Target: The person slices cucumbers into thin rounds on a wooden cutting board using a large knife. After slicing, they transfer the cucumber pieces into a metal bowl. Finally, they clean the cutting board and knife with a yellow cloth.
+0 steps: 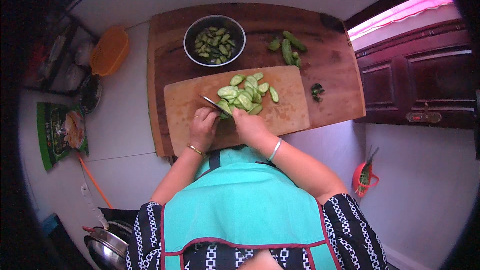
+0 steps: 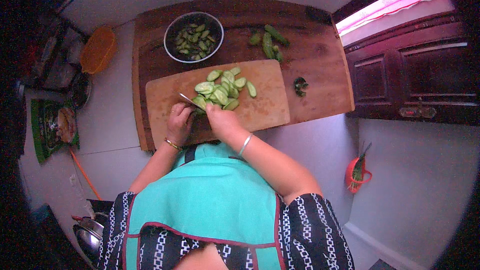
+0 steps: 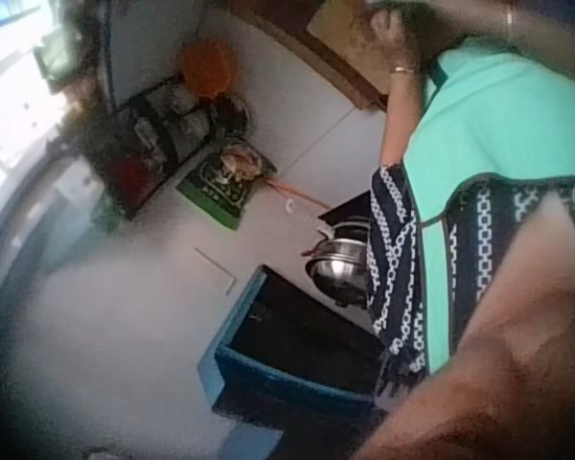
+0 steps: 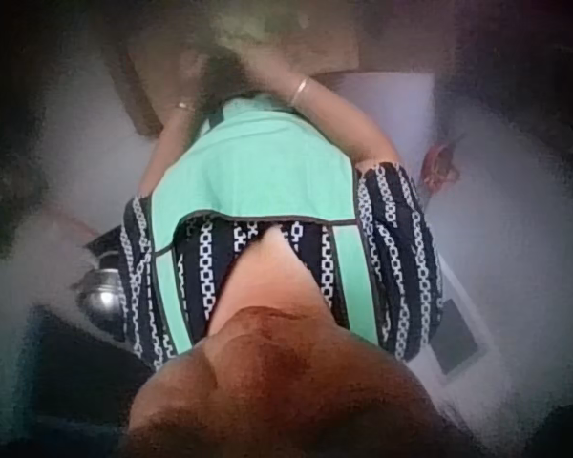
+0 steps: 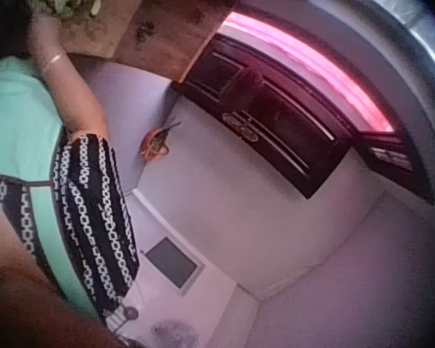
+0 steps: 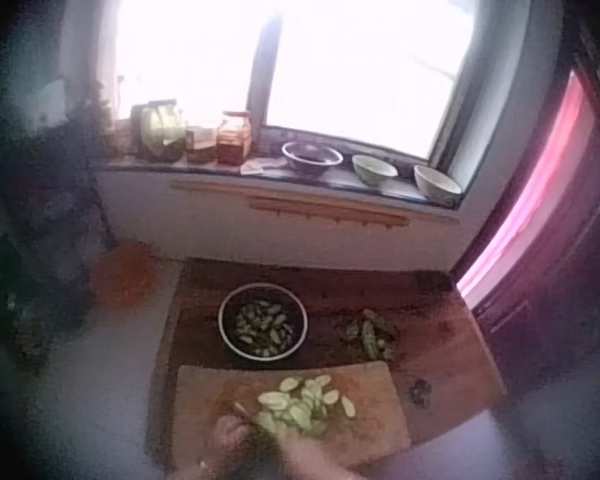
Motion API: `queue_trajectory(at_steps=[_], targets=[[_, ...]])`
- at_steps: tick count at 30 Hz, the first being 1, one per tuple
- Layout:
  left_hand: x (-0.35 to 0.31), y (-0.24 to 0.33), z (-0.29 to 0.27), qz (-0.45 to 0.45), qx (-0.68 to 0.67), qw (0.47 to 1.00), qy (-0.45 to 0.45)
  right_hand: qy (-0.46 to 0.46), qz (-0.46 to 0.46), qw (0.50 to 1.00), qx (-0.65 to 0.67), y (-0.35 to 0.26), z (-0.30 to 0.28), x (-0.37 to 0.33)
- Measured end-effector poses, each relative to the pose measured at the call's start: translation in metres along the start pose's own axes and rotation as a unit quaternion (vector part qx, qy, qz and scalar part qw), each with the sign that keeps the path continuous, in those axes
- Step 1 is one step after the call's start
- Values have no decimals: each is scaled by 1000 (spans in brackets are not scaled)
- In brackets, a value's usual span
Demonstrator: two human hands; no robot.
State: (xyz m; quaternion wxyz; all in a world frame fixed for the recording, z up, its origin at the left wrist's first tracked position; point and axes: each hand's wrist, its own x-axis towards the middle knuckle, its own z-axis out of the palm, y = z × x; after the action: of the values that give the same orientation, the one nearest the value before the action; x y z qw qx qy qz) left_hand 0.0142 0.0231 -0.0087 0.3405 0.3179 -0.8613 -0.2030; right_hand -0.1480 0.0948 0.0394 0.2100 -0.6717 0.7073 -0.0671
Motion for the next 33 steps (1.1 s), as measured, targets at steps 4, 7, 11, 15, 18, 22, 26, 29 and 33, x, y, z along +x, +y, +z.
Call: queue_trajectory(at_steps=[4, 7, 11, 15, 18, 22, 26, 29, 33], targets=[[-2, -5, 1, -8, 6, 1000, -3, 15, -12, 1000, -20, -9, -19, -1], [-3, -3, 1, -14, -6, 1000, -3, 7, -37, 999, -29, -20, -31, -1], [-1, -3, -1, -8, 2, 1000, -14, -6, -20, 1000, -18, 0, 1, 4], [-6, -7, -1, -26, 4, 999, -20, 16, -29, 999, -6, 3, 4, 3], [-5, -7, -3, 4, 5, 1000, -15, 43, -25, 999, -8, 9, 3, 3], [1, -8, -3, -35, -11, 997, -64, 17, 31, 999, -1, 16, -1, 6], [4, -8, 0, -68, 8, 990, -121, 36, -1, 999, -31, 14, -12, 3], [4, -7, 3, -37, 29, 994, -96, 43, -35, 996, -73, 12, -19, 2], [0, -6, 7, -38, 24, 997, -70, 28, -43, 996, -76, -2, -30, -2]])
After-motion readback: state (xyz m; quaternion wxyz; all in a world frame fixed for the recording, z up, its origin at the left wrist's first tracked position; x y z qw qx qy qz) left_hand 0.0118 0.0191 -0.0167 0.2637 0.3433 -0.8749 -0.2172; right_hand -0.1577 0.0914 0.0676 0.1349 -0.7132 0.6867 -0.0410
